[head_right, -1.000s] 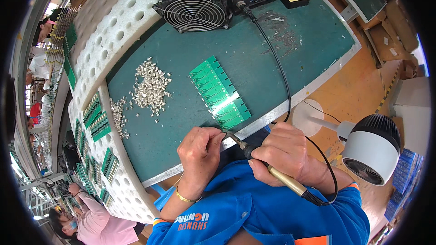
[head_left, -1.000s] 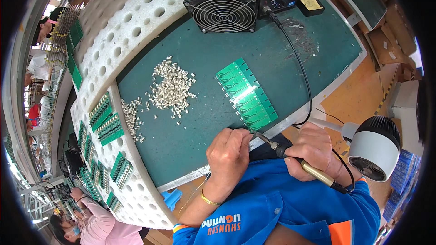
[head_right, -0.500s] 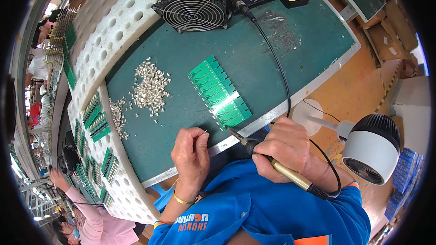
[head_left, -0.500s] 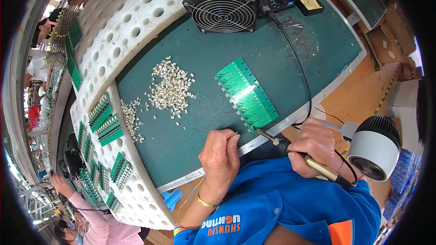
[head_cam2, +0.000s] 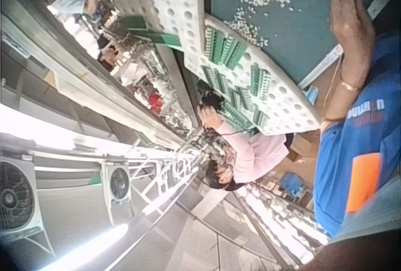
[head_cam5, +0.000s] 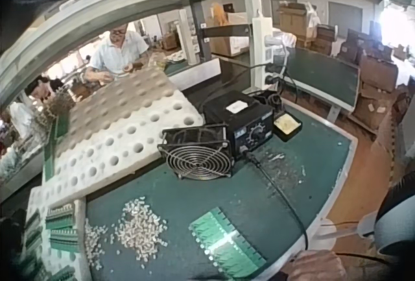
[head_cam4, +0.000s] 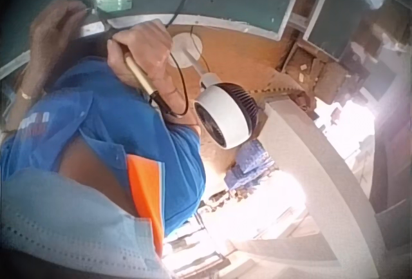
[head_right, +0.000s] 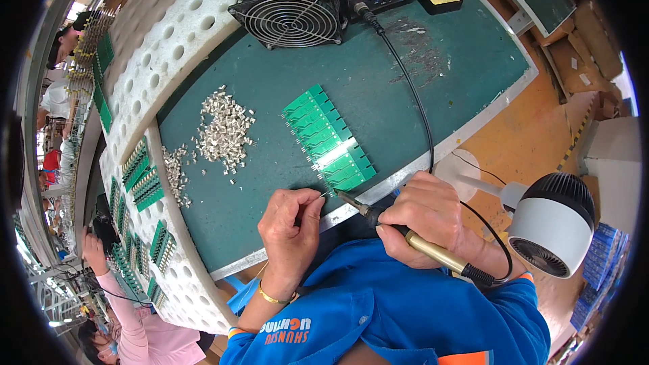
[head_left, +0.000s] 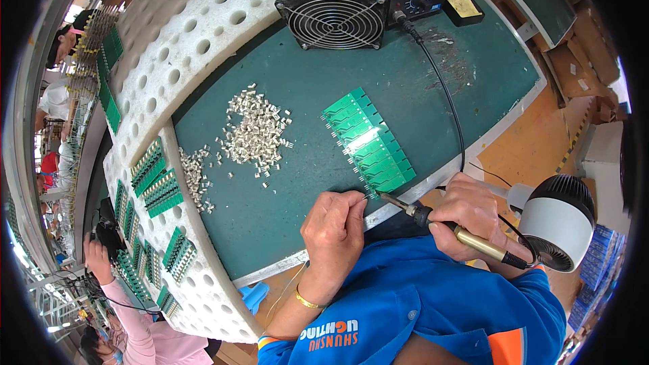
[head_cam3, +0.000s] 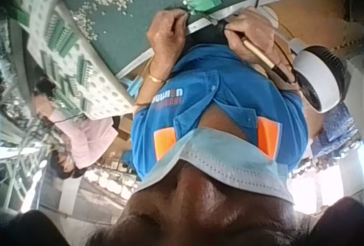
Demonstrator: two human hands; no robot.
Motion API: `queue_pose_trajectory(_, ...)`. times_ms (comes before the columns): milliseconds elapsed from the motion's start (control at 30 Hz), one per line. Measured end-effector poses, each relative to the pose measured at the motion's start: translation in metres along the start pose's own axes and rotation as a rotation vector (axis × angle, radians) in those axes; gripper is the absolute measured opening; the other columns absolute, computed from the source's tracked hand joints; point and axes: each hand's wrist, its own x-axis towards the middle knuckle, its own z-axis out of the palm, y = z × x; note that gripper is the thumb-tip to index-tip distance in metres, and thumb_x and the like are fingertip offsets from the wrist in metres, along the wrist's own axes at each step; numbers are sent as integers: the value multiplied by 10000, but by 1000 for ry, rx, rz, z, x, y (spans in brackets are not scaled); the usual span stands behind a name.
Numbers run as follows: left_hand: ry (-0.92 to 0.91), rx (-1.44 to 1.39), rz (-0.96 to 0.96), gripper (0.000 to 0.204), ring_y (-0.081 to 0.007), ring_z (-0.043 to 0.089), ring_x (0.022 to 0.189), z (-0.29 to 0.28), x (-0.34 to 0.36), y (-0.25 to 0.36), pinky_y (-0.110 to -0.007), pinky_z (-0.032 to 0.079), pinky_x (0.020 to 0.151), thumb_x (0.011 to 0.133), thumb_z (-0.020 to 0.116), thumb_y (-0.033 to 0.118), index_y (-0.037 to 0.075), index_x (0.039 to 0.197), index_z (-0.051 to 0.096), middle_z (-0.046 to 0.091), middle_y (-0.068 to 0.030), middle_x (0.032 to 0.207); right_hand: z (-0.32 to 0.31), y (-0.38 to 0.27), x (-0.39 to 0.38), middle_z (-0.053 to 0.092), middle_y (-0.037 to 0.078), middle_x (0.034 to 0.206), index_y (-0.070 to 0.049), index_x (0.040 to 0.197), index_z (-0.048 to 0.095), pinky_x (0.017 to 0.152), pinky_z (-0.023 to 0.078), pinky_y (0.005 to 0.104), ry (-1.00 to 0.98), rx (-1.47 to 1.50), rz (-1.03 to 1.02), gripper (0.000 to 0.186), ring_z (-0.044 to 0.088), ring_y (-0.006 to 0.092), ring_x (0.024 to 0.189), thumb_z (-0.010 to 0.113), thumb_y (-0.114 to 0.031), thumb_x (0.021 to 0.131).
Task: The person solders electronic components onto green circuit board strips using a soldering iron.
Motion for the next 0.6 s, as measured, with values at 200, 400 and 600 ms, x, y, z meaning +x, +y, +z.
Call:
queue_pose_trajectory(200,-24,13,2,142,-178,607,624,0,2,1,-296,481,556,786,754,-62,33,859,679,627,-82,752,-1,0,1,565,50,602,-64,815,610,527,404,354,-17,1,9,269,540,234,499,741,33,600)
queue_pose_trajectory(400,-31,0,7,143,-180,608,623,-1,2,1,-297,481,556,784,755,-62,33,851,672,626,-83,752,-1,-2,1,566,45,603,-73,816,611,533,409,350,-28,-19,6,272,544,230,503,741,28,599)
queue_pose_trajectory(600,-59,-5,-9,144,-188,607,619,-1,3,2,-304,481,555,785,751,-65,31,852,670,627,-85,748,0,-2,0,560,40,600,-80,815,613,528,403,347,-22,-25,9,270,535,227,498,742,20,601)
